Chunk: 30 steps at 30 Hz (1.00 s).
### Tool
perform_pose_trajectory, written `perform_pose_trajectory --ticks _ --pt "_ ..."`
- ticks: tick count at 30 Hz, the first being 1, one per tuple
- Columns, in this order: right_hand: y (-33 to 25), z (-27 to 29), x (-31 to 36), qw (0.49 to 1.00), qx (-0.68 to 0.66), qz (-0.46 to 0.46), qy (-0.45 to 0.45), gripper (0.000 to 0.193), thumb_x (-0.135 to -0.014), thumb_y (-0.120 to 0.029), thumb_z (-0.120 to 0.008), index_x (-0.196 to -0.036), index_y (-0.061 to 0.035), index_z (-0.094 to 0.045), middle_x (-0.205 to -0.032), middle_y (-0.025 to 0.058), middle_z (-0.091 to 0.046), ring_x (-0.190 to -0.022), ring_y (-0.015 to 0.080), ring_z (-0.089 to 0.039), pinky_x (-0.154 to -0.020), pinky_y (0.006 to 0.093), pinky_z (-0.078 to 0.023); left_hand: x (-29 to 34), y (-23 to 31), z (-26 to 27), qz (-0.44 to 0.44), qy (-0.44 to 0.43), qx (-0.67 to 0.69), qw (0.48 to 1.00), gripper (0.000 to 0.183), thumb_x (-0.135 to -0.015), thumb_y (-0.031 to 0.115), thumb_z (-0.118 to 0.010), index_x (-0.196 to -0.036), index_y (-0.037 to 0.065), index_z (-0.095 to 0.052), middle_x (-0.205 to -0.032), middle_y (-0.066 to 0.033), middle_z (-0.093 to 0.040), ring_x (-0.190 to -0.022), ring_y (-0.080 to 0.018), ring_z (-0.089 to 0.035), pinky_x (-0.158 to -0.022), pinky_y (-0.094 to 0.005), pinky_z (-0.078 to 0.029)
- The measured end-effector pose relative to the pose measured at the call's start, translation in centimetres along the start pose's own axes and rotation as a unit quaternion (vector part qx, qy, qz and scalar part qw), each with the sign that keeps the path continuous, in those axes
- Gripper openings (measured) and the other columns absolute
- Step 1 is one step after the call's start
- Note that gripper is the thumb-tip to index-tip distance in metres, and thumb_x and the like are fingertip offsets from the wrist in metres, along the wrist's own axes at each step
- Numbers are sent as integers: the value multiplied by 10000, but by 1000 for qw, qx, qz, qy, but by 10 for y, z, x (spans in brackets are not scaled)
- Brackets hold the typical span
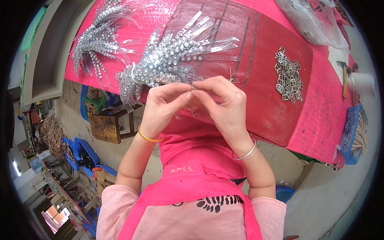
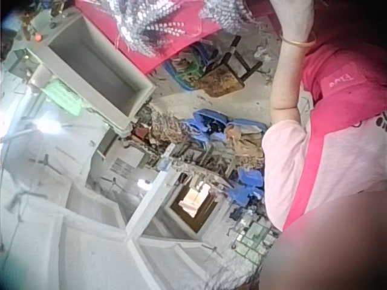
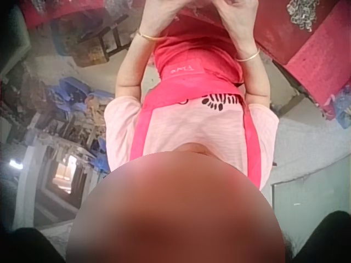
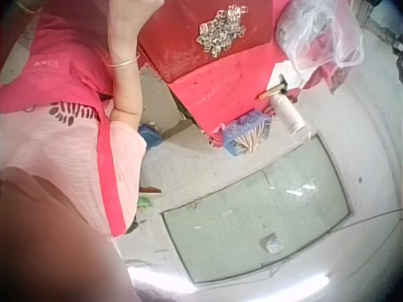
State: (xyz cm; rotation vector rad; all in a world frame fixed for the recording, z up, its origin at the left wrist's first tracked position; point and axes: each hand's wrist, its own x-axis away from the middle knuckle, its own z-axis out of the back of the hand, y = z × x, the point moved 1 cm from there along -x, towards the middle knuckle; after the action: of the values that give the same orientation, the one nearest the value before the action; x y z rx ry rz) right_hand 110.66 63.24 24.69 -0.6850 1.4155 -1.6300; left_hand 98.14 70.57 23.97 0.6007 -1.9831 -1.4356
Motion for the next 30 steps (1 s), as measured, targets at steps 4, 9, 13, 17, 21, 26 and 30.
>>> perform_pose_trajectory --ticks 4,9,13,17,21,26,30 --pt "6 4 -1 996 -31 -80 -13 85 -709 -14 -618 -791 3 -633 -710 70 -606 -672 118 -583 -595 227 -459 3 8 -1 66 -5 50 997 170 -827 77 -526 -917 -59 -576 -721 -89 -597 -614 -137 -586 -561 -223 -486" --pt "4 5 -3 999 -12 -38 -28 74 -718 -18 -614 -786 4 -633 -713 68 -616 -658 111 -586 -589 227 -456 6 13 -1 91 7 -1 996 173 -833 83 -521 -907 -65 -570 -710 -95 -590 -602 -140 -585 -542 -223 -485" --pt "4 3 0 999 -20 -47 -11 72 -708 -10 -620 -778 8 -630 -700 67 -615 -647 112 -589 -575 222 -457 8 14 -3 85 11 -3 996 172 -835 88 -521 -899 -64 -571 -707 -94 -589 -604 -142 -586 -543 -223 -485" --pt "5 2 1 997 -43 -69 10 71 -695 1 -628 -765 8 -626 -697 70 -614 -645 116 -592 -571 230 -466 9 13 -2 82 7 30 996 162 -836 83 -517 -878 -61 -577 -696 -89 -588 -602 -132 -582 -545 -221 -483" --pt "4 7 -4 994 40 98 -14 77 -667 14 -637 -740 -1 -619 -680 86 -606 -640 165 -602 -610 267 -488 12 15 -5 55 21 -12 998 152 -835 74 -515 -871 -57 -582 -689 -75 -588 -601 -116 -576 -535 -212 -475" --pt "-2 12 -8 980 77 179 -46 110 -641 25 -635 -743 -9 -613 -669 92 -586 -638 212 -597 -720 328 -497 14 19 -13 1 71 -101 992 114 -815 46 -531 -820 -49 -594 -644 -67 -584 -572 -97 -568 -490 -210 -456" --pt "-8 11 -4 952 158 258 -50 146 -633 26 -629 -773 -7 -608 -668 81 -576 -654 211 -593 -787 378 -476 17 25 -17 -42 74 -230 969 83 -791 32 -552 -789 -39 -595 -593 -83 -570 -515 -108 -561 -461 -227 -436"
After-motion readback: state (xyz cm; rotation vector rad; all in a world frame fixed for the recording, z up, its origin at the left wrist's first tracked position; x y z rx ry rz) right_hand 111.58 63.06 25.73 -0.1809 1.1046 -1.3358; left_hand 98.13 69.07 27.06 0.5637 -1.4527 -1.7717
